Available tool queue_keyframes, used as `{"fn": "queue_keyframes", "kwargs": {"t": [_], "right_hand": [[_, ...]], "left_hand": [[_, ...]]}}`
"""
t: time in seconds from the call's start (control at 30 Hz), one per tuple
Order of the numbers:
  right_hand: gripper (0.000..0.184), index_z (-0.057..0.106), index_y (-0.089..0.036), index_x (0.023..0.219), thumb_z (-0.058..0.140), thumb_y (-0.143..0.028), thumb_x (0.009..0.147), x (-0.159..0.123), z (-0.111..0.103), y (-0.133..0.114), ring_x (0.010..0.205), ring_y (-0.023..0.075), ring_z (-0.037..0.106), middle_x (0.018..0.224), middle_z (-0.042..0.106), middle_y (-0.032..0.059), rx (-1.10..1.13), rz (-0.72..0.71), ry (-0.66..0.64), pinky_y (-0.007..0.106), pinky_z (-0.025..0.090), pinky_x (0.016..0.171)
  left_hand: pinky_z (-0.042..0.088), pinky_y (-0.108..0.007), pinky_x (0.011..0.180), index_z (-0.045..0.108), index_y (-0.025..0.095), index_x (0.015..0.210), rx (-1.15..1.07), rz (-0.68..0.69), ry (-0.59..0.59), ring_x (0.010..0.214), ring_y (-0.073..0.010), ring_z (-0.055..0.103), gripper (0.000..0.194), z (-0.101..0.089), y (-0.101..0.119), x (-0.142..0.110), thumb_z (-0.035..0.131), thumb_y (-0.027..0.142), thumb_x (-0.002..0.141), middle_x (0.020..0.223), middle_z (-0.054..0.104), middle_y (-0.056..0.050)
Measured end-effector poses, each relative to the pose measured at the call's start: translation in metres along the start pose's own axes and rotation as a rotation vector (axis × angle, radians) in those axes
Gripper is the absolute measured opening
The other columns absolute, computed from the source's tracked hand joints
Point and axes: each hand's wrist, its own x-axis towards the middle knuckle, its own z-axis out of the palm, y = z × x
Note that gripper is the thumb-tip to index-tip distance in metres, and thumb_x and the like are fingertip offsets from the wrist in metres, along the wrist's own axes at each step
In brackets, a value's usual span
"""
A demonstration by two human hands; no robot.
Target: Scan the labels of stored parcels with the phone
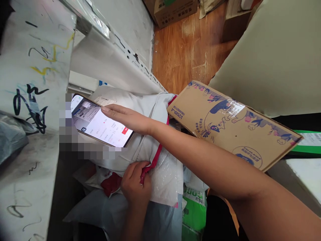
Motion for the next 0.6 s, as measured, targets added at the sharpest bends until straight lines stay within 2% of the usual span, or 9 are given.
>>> {"fn": "queue_keyframes", "kwargs": {"t": [0.1, 0.2, 0.3, 0.37, 0.47, 0.6], "right_hand": [[0.038, 0.061, -0.022, 0.114, 0.059, -0.053, 0.092, -0.008, 0.000, 0.001, 0.101, 0.0159, 0.063, 0.112, 0.068, 0.0024, 0.014, 0.011, 0.005, 0.030, 0.051, 0.096], [0.043, 0.054, -0.025, 0.123, 0.069, -0.041, 0.086, -0.025, 0.000, 0.002, 0.104, 0.0180, 0.061, 0.117, 0.065, 0.0020, 0.042, 0.052, -0.003, 0.032, 0.052, 0.093], [0.065, 0.044, -0.026, 0.132, 0.075, -0.020, 0.075, -0.048, -0.001, 0.005, 0.103, 0.0186, 0.060, 0.116, 0.062, 0.0011, 0.083, 0.080, -0.026, 0.031, 0.051, 0.087], [0.076, 0.038, -0.026, 0.137, 0.073, -0.012, 0.070, -0.062, -0.003, 0.006, 0.103, 0.0177, 0.058, 0.118, 0.060, 0.0009, 0.109, 0.089, -0.044, 0.028, 0.049, 0.083], [0.082, 0.033, -0.025, 0.140, 0.073, -0.011, 0.070, -0.077, -0.004, 0.007, 0.105, 0.0178, 0.057, 0.122, 0.057, 0.0025, 0.122, 0.092, -0.044, 0.027, 0.047, 0.082], [0.087, 0.030, -0.024, 0.143, 0.077, -0.014, 0.071, -0.095, -0.004, 0.003, 0.114, 0.0199, 0.053, 0.128, 0.053, 0.0046, 0.068, 0.092, -0.027, 0.029, 0.045, 0.089]], "left_hand": [[0.045, -0.030, 0.083, 0.068, 0.017, 0.098, 0.008, -0.010, 0.003, 0.087, -0.0190, 0.058, 0.033, 0.001, 0.000, -0.001, 0.054, 0.001, 0.073, 0.091, 0.066, -0.004], [0.045, -0.030, 0.082, 0.068, 0.017, 0.098, 0.002, 0.001, 0.028, 0.087, -0.0189, 0.058, 0.032, 0.002, 0.001, -0.002, 0.054, 0.002, 0.074, 0.091, 0.066, -0.005], [0.046, -0.030, 0.082, 0.068, 0.018, 0.098, 0.000, 0.010, 0.048, 0.087, -0.0192, 0.058, 0.032, 0.002, 0.001, -0.003, 0.054, 0.002, 0.074, 0.091, 0.066, -0.004], [0.046, -0.031, 0.082, 0.068, 0.018, 0.098, 0.009, 0.022, 0.049, 0.087, -0.0195, 0.059, 0.031, 0.003, 0.001, -0.003, 0.054, 0.003, 0.075, 0.091, 0.067, -0.004], [0.046, -0.031, 0.081, 0.068, 0.018, 0.098, 0.029, 0.037, 0.075, 0.087, -0.0200, 0.060, 0.029, 0.003, 0.001, -0.003, 0.054, 0.004, 0.077, 0.091, 0.068, -0.005], [0.046, -0.032, 0.076, 0.069, 0.016, 0.097, 0.093, 0.052, 0.115, 0.087, -0.0223, 0.061, 0.026, 0.003, 0.002, -0.001, 0.054, 0.008, 0.077, 0.093, 0.068, -0.007]]}}
